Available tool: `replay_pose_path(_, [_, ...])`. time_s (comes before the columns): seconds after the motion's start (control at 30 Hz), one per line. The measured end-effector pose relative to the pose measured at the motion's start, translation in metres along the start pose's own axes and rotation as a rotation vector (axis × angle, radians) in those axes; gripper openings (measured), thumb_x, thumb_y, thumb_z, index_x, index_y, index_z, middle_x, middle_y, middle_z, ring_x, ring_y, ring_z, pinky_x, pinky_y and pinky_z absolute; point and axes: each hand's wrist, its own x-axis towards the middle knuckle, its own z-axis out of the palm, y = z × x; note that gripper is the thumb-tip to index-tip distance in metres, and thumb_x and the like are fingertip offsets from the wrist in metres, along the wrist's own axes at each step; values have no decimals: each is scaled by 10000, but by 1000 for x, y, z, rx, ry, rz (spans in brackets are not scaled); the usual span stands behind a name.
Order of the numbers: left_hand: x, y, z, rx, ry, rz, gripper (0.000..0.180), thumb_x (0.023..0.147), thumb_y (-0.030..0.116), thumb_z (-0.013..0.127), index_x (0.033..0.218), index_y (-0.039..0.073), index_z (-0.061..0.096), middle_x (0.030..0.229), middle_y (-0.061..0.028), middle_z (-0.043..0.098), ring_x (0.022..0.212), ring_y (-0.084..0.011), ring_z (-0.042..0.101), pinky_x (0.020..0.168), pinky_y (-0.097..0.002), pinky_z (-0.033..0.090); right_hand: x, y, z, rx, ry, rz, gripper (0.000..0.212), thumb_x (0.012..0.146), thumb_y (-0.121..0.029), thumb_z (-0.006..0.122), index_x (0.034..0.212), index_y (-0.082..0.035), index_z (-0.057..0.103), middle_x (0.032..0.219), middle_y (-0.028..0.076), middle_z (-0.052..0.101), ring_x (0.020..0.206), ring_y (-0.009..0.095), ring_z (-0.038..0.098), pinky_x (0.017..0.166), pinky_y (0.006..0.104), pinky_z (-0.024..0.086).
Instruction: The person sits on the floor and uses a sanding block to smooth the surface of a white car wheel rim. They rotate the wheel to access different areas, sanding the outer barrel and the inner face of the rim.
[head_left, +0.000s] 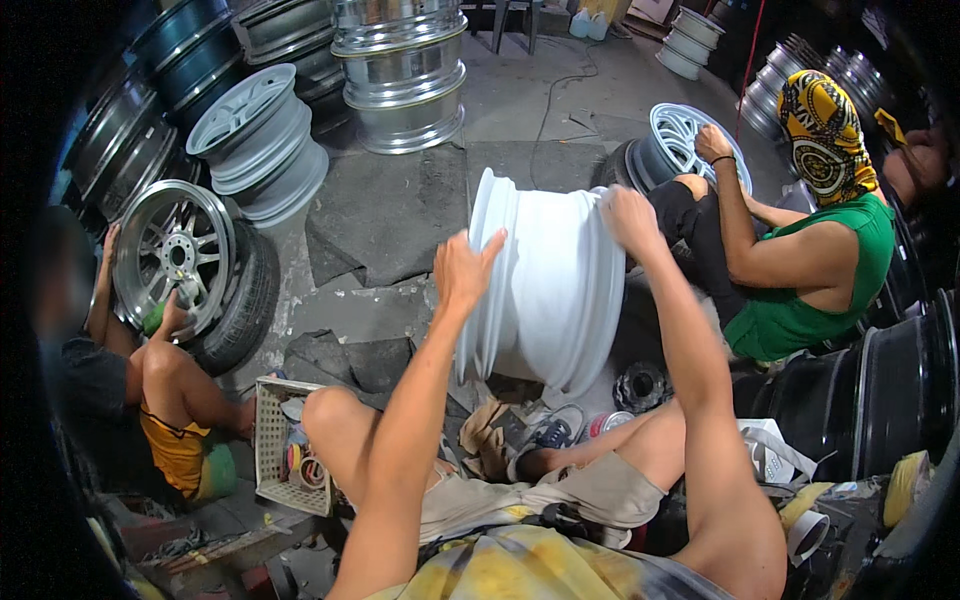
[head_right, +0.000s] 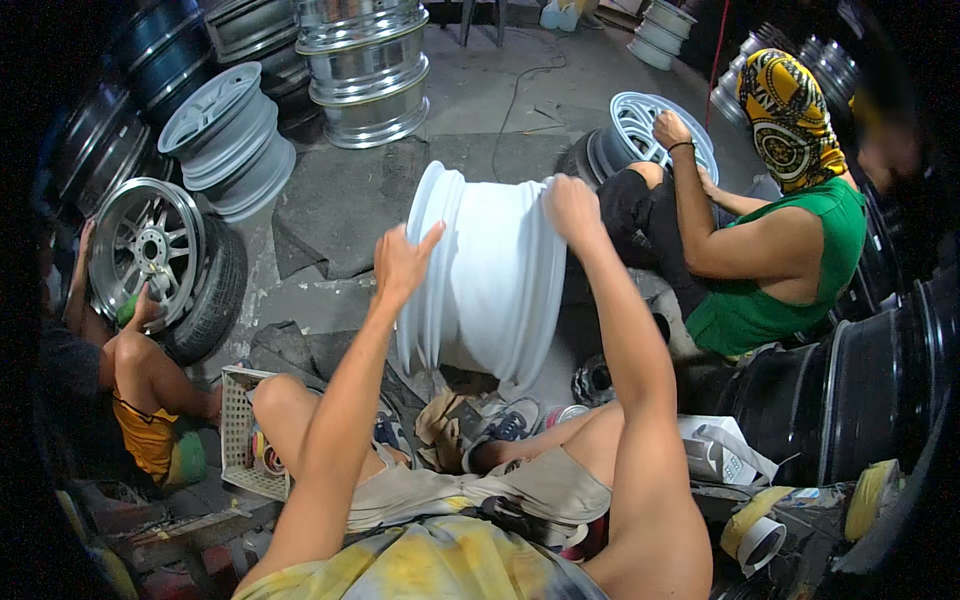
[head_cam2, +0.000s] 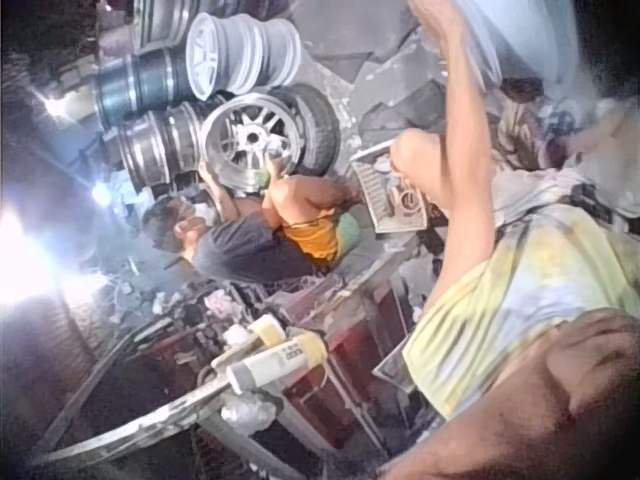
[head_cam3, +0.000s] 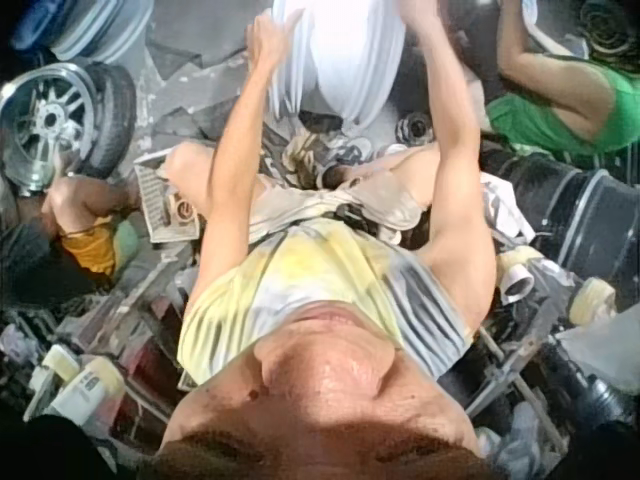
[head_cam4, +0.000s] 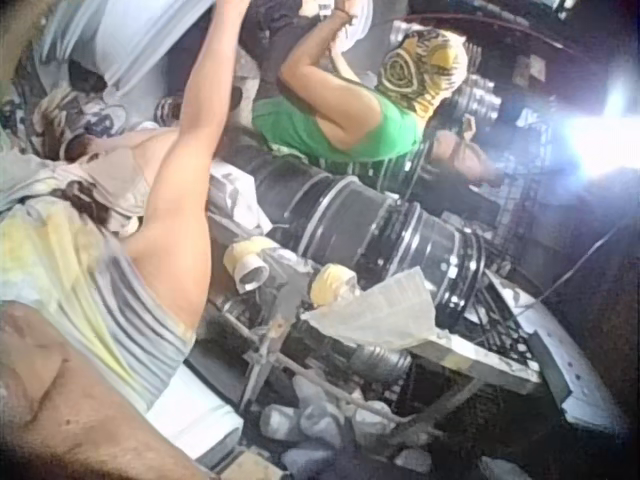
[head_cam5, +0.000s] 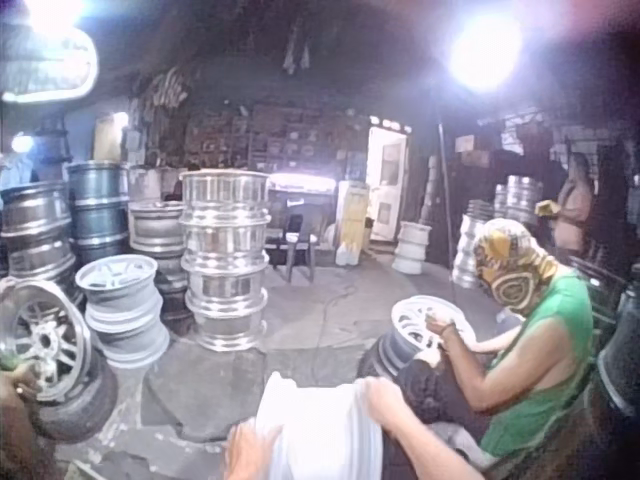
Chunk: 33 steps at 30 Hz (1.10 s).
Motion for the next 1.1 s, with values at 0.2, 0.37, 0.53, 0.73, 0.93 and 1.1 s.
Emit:
replay_pose_path(0.2, [58, 4, 33, 67, 12, 30, 709, 856, 592, 680, 901, -116, 691, 894, -325, 691, 912, -452, 692, 786, -515, 521, -183, -38, -25, -121, 365, -266, 364, 833, -25, 628, 1189, -36, 704, 1306, 94, 629, 1128, 289, 589, 918, 397, 489])
replay_pose_path(0.37, [5, -10, 20, 55, -7, 17, 655, 857, 551, 698, 891, -102, 691, 873, -314, 693, 885, -455, 692, 781, -510, 521, -84, -9, -23, 169, 241, -133, 275, 893, -109, 649, 1146, -44, 735, 1222, 140, 663, 1070, 329, 622, 905, 432, 491])
replay_pose_path(0.53, [-52, 6, 7, -162, -54, 4, 636, 851, 544, 709, 867, -92, 688, 840, -309, 691, 830, -472, 682, 750, -514, 516, 30, 76, 22, 493, -261, 204, 284, 941, -232, 619, 1131, -61, 743, 948, 216, 694, 843, 383, 664, 779, 443, 521])
replay_pose_path(0.73, [-10, -13, 4, -19, 18, 15, 670, 843, 573, 707, 852, -96, 682, 823, -322, 683, 811, -473, 683, 730, -524, 514, -59, 0, -20, 235, 180, 77, 241, 958, -152, 603, 1103, -6, 728, 982, 235, 691, 842, 389, 668, 769, 414, 523])
replay_pose_path(0.93, [-11, 0, 13, -43, 10, 42, 661, 854, 561, 705, 830, -99, 666, 778, -325, 670, 776, -480, 677, 710, -525, 512, -176, -23, -66, 535, 418, 196, 245, 975, -60, 586, 1179, 29, 690, 1120, 188, 700, 1040, 292, 682, 919, 366, 520])
replay_pose_path(1.1, [-64, -12, 1, -76, 9, -6, 568, 866, 475, 728, 871, -91, 687, 789, -267, 702, 754, -399, 708, 698, -455, 528, -123, -32, -44, 240, 301, -3, 233, 907, -40, 609, 1110, 22, 704, 1028, 220, 674, 948, 386, 665, 823, 453, 534])
